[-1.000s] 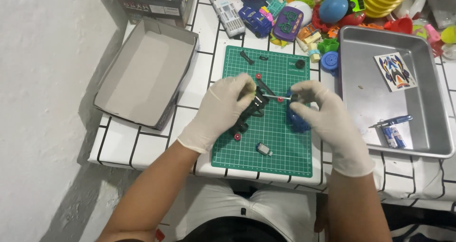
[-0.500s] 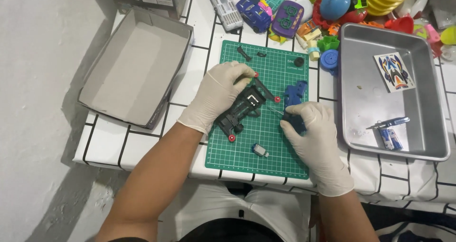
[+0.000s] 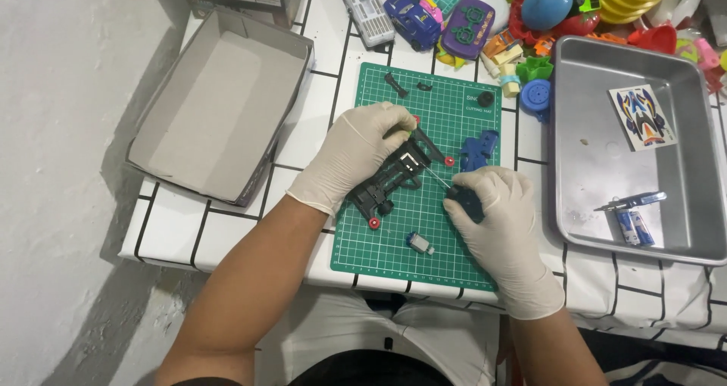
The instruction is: Assembling a mini 4WD toy car by installing batteries and using a screwdriver to secure components.
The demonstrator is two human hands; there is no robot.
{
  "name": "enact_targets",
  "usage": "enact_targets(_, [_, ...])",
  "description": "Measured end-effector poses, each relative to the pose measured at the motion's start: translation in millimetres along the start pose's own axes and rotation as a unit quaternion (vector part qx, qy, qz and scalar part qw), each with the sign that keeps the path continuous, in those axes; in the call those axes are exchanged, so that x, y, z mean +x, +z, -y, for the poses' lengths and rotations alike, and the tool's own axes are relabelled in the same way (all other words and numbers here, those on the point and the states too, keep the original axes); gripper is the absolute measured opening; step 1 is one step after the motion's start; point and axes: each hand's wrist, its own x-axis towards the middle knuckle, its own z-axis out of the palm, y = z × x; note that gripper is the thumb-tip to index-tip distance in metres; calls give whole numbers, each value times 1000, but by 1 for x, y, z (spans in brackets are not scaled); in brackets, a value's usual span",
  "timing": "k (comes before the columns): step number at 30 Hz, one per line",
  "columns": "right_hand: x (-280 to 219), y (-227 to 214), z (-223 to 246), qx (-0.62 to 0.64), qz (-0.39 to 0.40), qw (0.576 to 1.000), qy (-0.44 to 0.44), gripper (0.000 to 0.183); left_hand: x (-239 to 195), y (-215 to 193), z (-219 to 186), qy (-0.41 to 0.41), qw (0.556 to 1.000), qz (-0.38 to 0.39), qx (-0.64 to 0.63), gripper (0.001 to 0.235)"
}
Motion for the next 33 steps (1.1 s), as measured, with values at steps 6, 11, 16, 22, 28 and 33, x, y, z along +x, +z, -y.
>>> enact_targets(6, [10, -6, 7, -63, 61, 995, -54, 29, -2, -4, -6, -6, 1000, 0, -26, 9])
enact_targets(11, [23, -8, -6, -104, 100, 983, -116, 24, -3, -3, -3, -6, 1000, 7, -8, 8])
enact_targets(16, [31, -6, -5, -144, 100, 969, -174, 25, -2, 2, 6, 22, 999, 18, 40, 9])
enact_targets(22, [30, 2, -8, -136, 85, 971, -177, 23, -2, 1, 1, 13, 999, 21, 42, 7])
enact_targets(28, [28, 7, -15, -116, 74, 974, -178, 21, -1, -1, -5, -13, 999, 30, 32, 6])
enact_targets(33, [30, 6, -5, -104, 56, 977, -179, 17, -1, -2, -10, -29, 999, 31, 23, 6])
